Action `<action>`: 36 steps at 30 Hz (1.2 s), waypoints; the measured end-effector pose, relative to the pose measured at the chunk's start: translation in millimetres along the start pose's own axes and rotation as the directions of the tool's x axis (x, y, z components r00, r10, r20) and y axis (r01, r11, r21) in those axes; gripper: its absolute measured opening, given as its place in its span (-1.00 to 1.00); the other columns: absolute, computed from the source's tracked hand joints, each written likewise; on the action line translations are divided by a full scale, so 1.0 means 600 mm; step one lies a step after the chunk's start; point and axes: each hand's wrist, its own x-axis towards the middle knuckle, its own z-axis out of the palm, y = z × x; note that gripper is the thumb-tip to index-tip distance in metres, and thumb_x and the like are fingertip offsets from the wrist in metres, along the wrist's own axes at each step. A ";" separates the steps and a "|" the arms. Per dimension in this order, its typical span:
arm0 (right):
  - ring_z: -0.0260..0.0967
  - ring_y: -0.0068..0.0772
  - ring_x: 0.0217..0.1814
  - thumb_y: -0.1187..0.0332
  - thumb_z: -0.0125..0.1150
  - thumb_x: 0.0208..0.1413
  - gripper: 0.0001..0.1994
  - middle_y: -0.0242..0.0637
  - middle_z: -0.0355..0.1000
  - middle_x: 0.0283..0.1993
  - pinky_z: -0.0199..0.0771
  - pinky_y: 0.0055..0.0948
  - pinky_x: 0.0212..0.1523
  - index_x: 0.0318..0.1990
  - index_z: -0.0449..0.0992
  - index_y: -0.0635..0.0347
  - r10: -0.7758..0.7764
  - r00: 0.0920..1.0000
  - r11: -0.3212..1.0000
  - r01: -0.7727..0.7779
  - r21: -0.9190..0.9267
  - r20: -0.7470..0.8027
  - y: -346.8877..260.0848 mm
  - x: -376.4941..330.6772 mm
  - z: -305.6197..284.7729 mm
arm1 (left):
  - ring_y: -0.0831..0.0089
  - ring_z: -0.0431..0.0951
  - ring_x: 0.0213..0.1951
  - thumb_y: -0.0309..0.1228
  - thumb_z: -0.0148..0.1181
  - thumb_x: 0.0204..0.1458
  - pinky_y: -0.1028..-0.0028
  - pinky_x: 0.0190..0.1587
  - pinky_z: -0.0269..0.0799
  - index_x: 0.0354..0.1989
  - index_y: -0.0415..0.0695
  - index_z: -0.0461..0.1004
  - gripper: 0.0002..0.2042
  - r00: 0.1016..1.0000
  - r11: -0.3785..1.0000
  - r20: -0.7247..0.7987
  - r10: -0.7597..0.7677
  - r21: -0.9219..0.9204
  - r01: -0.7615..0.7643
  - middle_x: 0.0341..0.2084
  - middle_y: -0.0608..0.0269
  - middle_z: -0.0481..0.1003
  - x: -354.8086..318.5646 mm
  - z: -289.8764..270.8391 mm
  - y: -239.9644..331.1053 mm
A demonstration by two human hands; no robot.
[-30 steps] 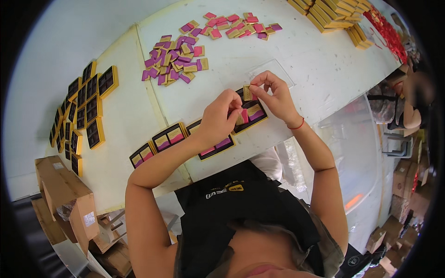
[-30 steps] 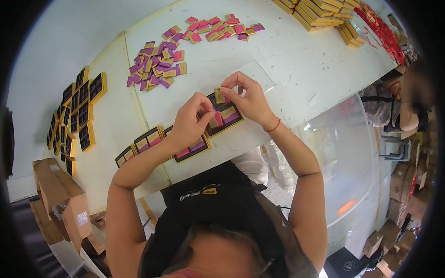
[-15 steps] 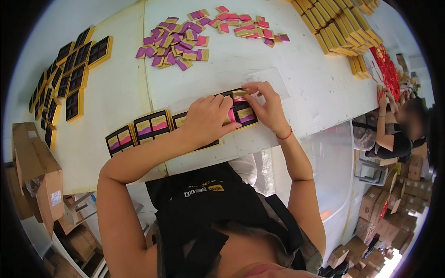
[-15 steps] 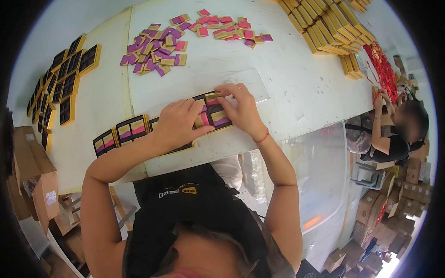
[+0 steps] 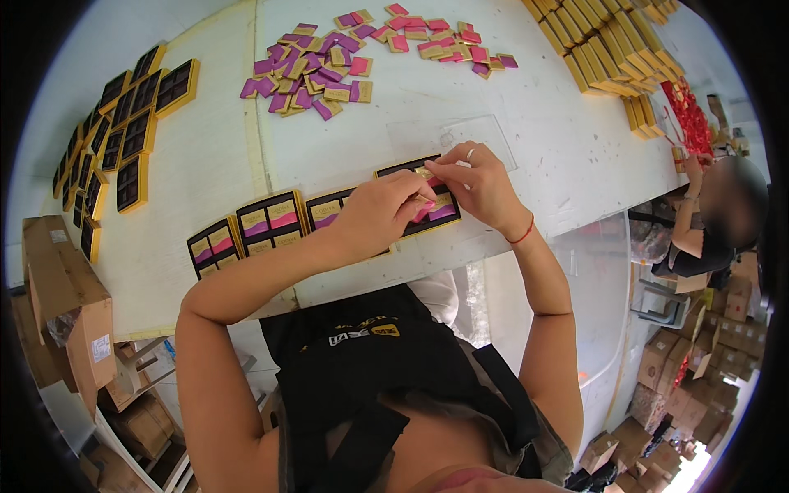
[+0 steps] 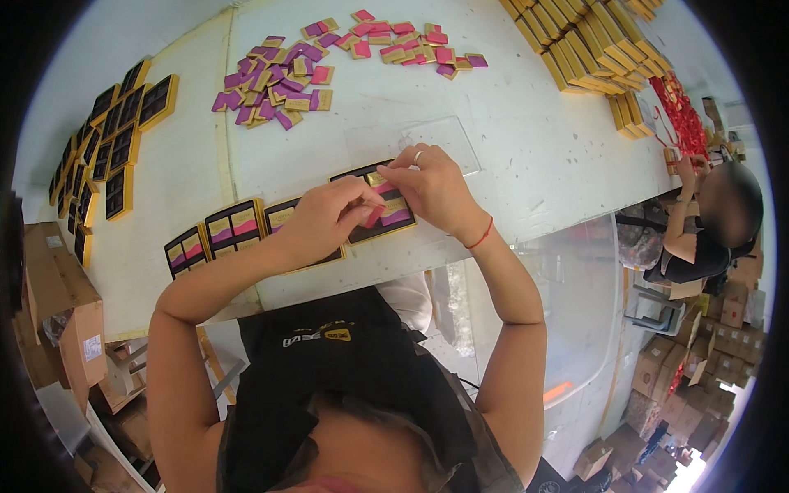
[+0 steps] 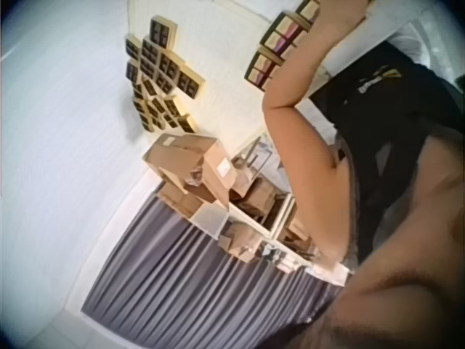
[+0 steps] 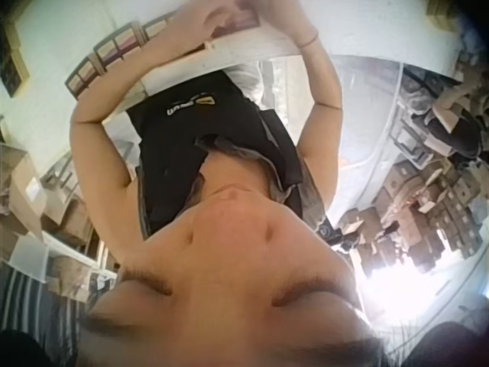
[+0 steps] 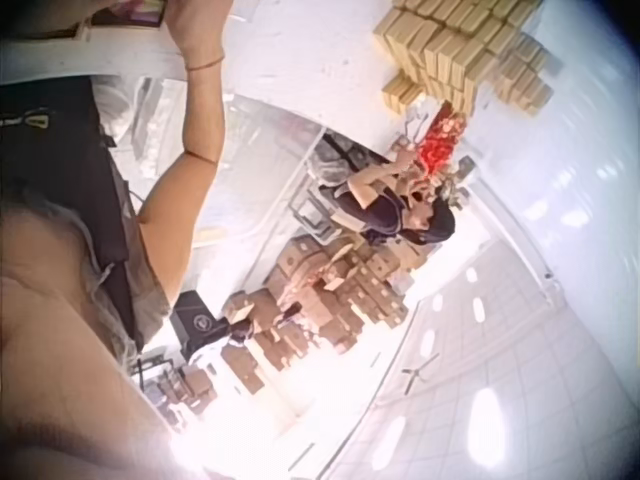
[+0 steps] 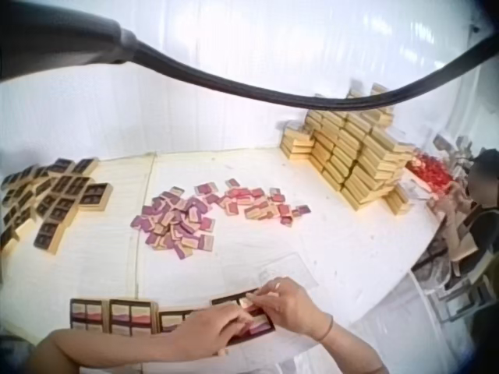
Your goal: The person assembles makeup palettes by placing small pink and purple rectangular inserts into black tray compartments. They then cover the filled trays with clear plastic lids and stack the completed units on the table.
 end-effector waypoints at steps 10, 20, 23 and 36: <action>0.39 -0.25 -0.07 0.47 0.29 -0.03 -0.58 -0.27 0.46 0.07 0.36 -0.26 0.03 0.07 0.56 0.19 -0.004 0.987 0.981 0.035 -0.193 0.160 -0.053 -0.011 -0.034 | 0.31 0.53 -0.08 -0.39 0.34 0.00 0.32 -0.09 0.45 0.08 -0.13 0.41 -0.56 0.984 0.866 0.068 0.163 0.468 -0.176 -0.05 0.21 0.55 -0.017 0.004 0.000; -0.25 0.07 0.62 0.29 0.52 -0.18 -0.09 -0.20 0.01 0.55 -0.17 -0.06 0.53 0.42 0.23 0.00 0.202 0.959 0.975 -0.177 -0.137 0.198 0.034 -0.041 -0.076 | 0.10 0.16 0.40 -0.22 0.36 -0.05 0.11 0.42 0.04 0.32 -0.19 0.29 -0.28 0.974 0.601 0.062 0.216 0.778 -0.183 0.36 0.11 0.23 -0.094 0.059 -0.003; -0.36 0.15 0.63 0.17 0.64 -0.33 0.09 -0.22 -0.14 0.60 -0.11 0.00 0.51 0.46 0.15 -0.03 0.251 0.918 0.968 -0.232 -0.096 0.306 0.099 -0.022 -0.075 | 0.12 0.18 0.39 -0.19 0.39 -0.07 0.11 0.43 0.03 0.35 -0.18 0.24 -0.22 0.967 0.665 0.032 0.254 0.720 -0.198 0.36 0.06 0.22 -0.090 0.054 -0.015; 0.45 -0.03 0.11 0.21 0.38 0.03 -0.48 0.00 0.49 0.13 0.41 -0.23 0.17 0.16 0.52 0.20 0.317 0.945 0.928 -0.326 0.180 0.082 0.055 -0.033 -0.113 | 0.04 0.31 0.28 -0.12 0.51 -0.22 0.10 0.40 0.06 0.45 -0.18 -0.05 0.07 0.986 0.878 -0.126 0.112 0.477 -0.039 0.26 -0.10 0.29 -0.042 0.003 -0.031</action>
